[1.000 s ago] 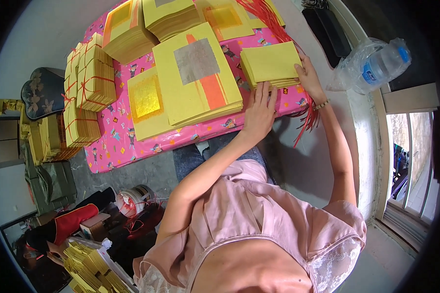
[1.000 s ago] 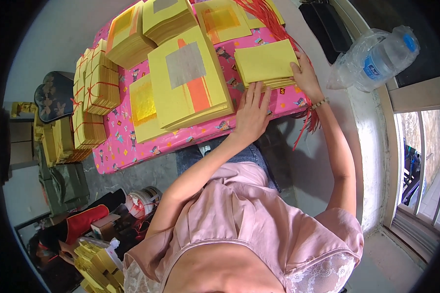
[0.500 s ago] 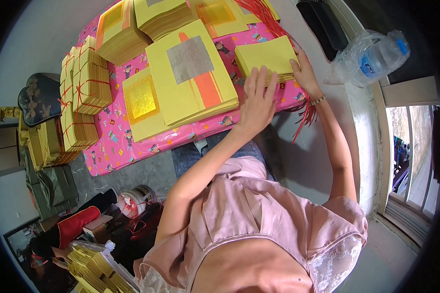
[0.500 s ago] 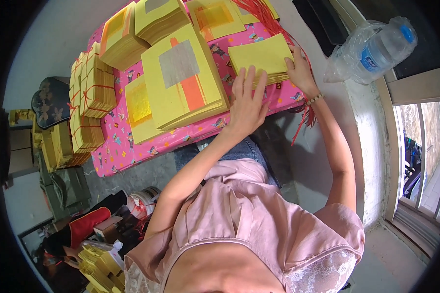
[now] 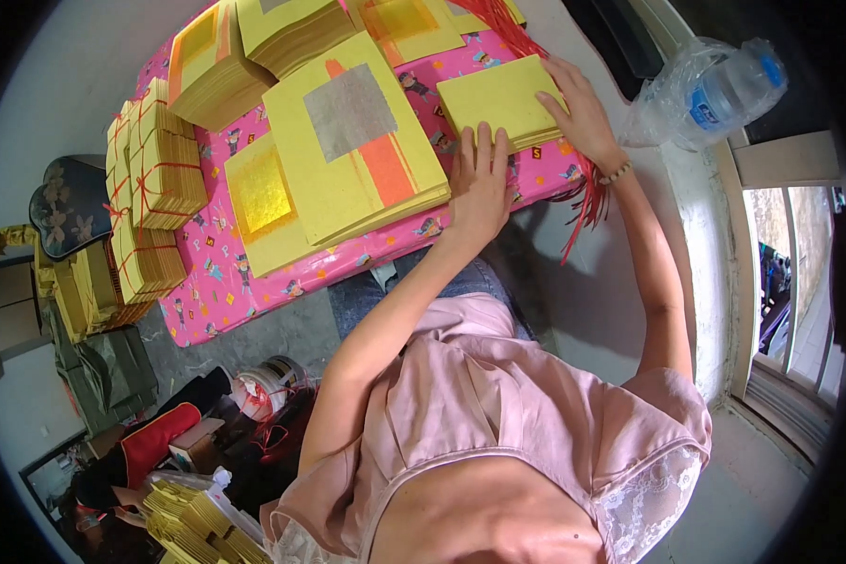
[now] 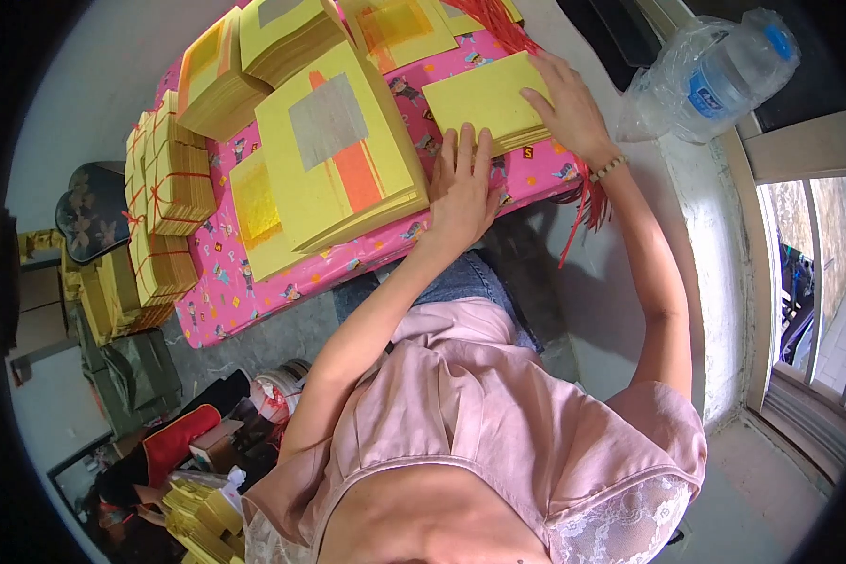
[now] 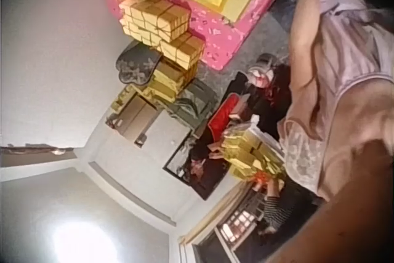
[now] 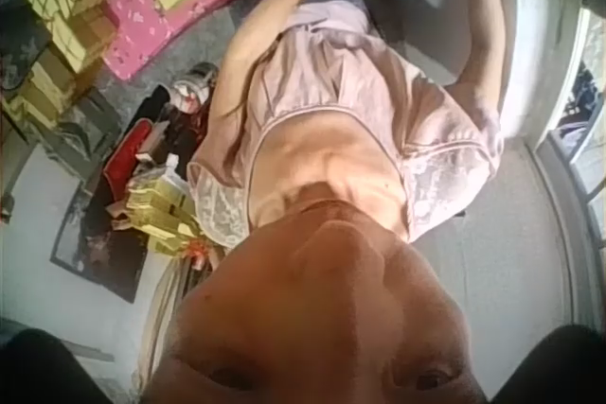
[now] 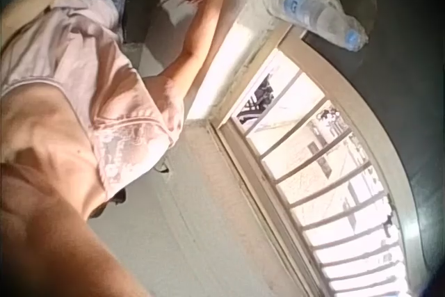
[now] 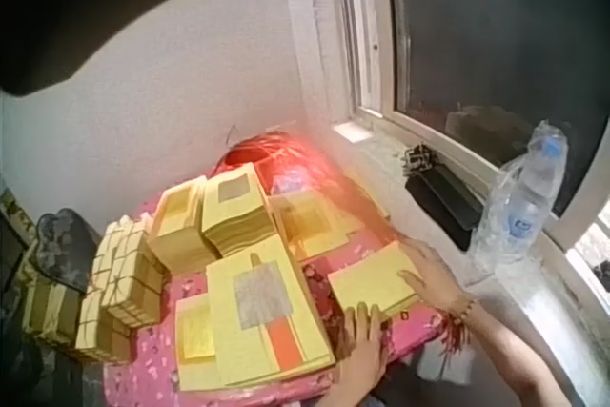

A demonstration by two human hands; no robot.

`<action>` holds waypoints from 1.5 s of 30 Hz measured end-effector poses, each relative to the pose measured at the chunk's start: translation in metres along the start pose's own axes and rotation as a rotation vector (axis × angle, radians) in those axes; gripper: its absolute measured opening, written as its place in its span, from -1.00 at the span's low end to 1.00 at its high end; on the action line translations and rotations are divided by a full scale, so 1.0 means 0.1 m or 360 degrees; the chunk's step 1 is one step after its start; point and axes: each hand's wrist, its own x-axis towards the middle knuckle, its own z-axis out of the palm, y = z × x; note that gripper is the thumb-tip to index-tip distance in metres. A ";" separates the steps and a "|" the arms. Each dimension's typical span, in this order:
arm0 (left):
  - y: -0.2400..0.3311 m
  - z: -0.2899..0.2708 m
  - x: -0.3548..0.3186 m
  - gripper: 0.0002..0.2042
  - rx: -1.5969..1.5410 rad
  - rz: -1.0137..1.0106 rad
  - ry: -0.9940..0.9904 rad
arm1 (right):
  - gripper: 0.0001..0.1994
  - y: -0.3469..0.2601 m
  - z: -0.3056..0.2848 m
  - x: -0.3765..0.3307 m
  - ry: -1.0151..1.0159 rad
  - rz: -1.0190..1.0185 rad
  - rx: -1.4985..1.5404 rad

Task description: Organizing, stacking, and bundling stacks of yellow joss paper on a table.

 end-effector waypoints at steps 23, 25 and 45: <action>0.05 -0.05 -0.09 -0.08 -0.0264 0.0003 0.0067 | -0.45 0.18 0.22 0.09 -0.0484 -0.0296 -0.0062; 0.14 -0.19 -0.13 -0.09 -0.0455 0.0010 -0.0015 | -0.46 0.17 0.16 0.10 -0.0499 -0.0273 -0.0023; -0.51 -1.77 -0.80 -0.60 -0.0292 -0.0116 0.0570 | -0.65 -1.41 -0.38 0.19 -0.0452 -0.0893 0.0484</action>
